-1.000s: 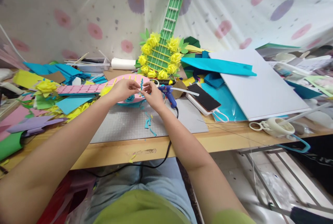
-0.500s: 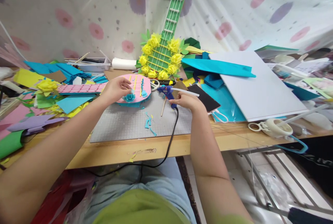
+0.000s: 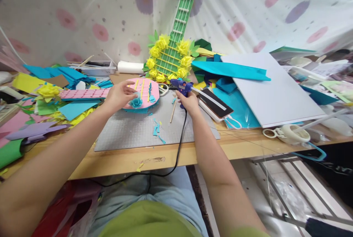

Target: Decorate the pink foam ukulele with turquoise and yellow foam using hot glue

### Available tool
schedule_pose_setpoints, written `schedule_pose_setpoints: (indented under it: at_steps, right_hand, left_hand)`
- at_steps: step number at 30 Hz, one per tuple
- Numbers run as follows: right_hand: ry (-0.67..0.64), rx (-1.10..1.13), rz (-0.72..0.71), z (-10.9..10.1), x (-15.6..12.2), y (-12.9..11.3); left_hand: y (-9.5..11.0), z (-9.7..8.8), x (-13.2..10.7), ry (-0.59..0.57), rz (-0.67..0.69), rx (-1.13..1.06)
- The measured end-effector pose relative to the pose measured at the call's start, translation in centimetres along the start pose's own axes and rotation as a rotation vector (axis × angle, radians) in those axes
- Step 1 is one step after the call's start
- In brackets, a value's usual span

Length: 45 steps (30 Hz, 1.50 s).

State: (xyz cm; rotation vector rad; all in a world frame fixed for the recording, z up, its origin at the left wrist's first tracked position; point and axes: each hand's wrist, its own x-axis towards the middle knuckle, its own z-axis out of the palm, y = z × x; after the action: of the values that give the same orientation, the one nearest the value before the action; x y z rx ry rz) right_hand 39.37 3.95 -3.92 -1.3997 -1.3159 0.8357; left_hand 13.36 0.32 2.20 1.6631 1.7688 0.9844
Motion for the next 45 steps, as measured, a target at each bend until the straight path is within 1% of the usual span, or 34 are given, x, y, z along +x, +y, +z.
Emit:
schedule_pose_setpoints:
  at_steps: [2, 4, 7, 11, 15, 19, 23, 28, 40, 45]
  right_hand:
    - [-0.07, 0.172, -0.064, 0.3, -0.6, -0.8]
    - [-0.191, 0.223, -0.109, 0.9, -1.5, -1.5]
    - [-0.336, 0.164, -0.116, 1.9, -2.7, -2.1]
    - [-0.402, 0.071, -0.108, 3.0, -3.4, -2.0]
    - [-0.382, 0.056, -0.124, 3.4, -3.2, -1.7]
    - [-0.357, 0.062, -0.107, 3.5, -3.1, -1.5]
    - [-0.371, 0.065, -0.086, 3.5, -3.2, -1.7]
    - [-0.356, 0.051, -0.066, 3.6, -3.3, -2.0]
    - [-0.337, 0.026, -0.084, 3.5, -3.0, -1.7]
    - [-0.287, 0.022, -0.111, 3.4, -2.8, -1.6]
  left_hand:
    - [0.2, 0.0, -0.1, 0.013, -0.015, 0.018]
    - [0.3, 0.0, -0.1, 0.031, -0.017, 0.046]
    - [0.5, 0.1, -0.1, 0.047, -0.013, 0.078]
    - [0.5, 0.2, -0.1, 0.047, 0.002, 0.091]
    - [0.5, 0.2, -0.1, 0.031, -0.011, 0.068]
    - [0.6, 0.2, -0.1, 0.043, -0.01, 0.099]
    - [0.6, 0.2, 0.1, 0.054, 0.017, 0.118]
    - [0.9, 0.1, 0.4, 0.035, 0.047, 0.135]
    - [1.0, -0.1, 0.4, 0.009, 0.036, 0.19]
    - [1.4, -0.2, 0.1, 0.01, 0.039, 0.192]
